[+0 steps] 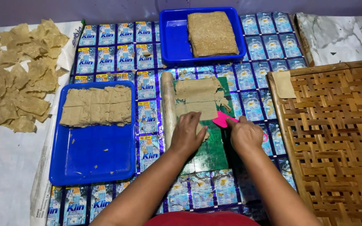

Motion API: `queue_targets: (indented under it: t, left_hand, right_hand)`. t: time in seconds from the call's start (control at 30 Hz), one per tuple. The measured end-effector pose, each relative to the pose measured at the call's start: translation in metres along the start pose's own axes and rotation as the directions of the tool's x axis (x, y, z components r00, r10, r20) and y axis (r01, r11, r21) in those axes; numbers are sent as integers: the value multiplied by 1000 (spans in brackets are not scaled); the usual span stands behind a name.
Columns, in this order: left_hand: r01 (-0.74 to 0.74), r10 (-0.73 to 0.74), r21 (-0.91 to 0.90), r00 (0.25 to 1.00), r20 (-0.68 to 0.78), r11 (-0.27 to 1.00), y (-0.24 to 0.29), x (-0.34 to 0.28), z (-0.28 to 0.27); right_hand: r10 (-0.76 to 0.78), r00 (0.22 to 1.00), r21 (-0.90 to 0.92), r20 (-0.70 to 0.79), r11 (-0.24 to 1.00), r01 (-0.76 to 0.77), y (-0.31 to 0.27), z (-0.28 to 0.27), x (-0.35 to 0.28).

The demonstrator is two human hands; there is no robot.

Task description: Rolling out dough and cutting it into square pieces using a scraper.

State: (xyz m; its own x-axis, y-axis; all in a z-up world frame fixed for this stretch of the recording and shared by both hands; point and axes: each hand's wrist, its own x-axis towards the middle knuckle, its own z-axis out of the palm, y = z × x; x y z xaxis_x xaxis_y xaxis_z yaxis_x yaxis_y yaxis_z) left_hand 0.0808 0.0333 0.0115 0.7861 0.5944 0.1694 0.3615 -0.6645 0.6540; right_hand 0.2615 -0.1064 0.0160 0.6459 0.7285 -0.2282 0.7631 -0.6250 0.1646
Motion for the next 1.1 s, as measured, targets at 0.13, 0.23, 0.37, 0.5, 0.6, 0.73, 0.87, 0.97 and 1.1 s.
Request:
queue_targets:
  t: [0.13, 0.23, 0.37, 0.5, 0.6, 0.73, 0.87, 0.97, 1.1]
  left_hand:
    - [18, -20, 57, 999, 46, 998, 1, 35, 46]
    - [60, -58, 65, 998, -33, 996, 5, 51, 66]
    - [169, -163, 13, 967, -193, 986, -2, 64, 83]
    - [296, -362, -293, 909, -206, 909, 3, 60, 58]
    - [382, -557, -556, 810, -182, 738, 7, 52, 40]
    - [546, -691, -484, 698, -189, 684, -2, 49, 12]
    - [500, -688, -581, 711, -149, 642, 23, 39, -25]
    - [375, -632, -708, 764, -130, 599, 44, 29, -43]
    - [265, -597, -941, 797, 91, 211, 26, 21, -7]
  right_hand:
    - [-35, 999, 23, -17, 999, 35, -11, -14, 21]
    - [-140, 862, -181, -487, 982, 57, -24, -26, 19]
    - [-84, 931, -131, -356, 991, 40, -19, -63, 2]
    - [4, 1000, 115, -2, 993, -4, 2, -92, -26]
    - [22, 995, 217, 95, 975, -43, 14, -58, -25]
    - [-13, 991, 152, 131, 988, -8, 10, -4, -17]
    - [-9, 997, 589, -77, 806, 53, -18, -21, -24]
    - [35, 999, 960, -34, 278, 23, -34, -34, -28]
    - [-213, 965, 768, 151, -589, -250, -39, -50, -25]
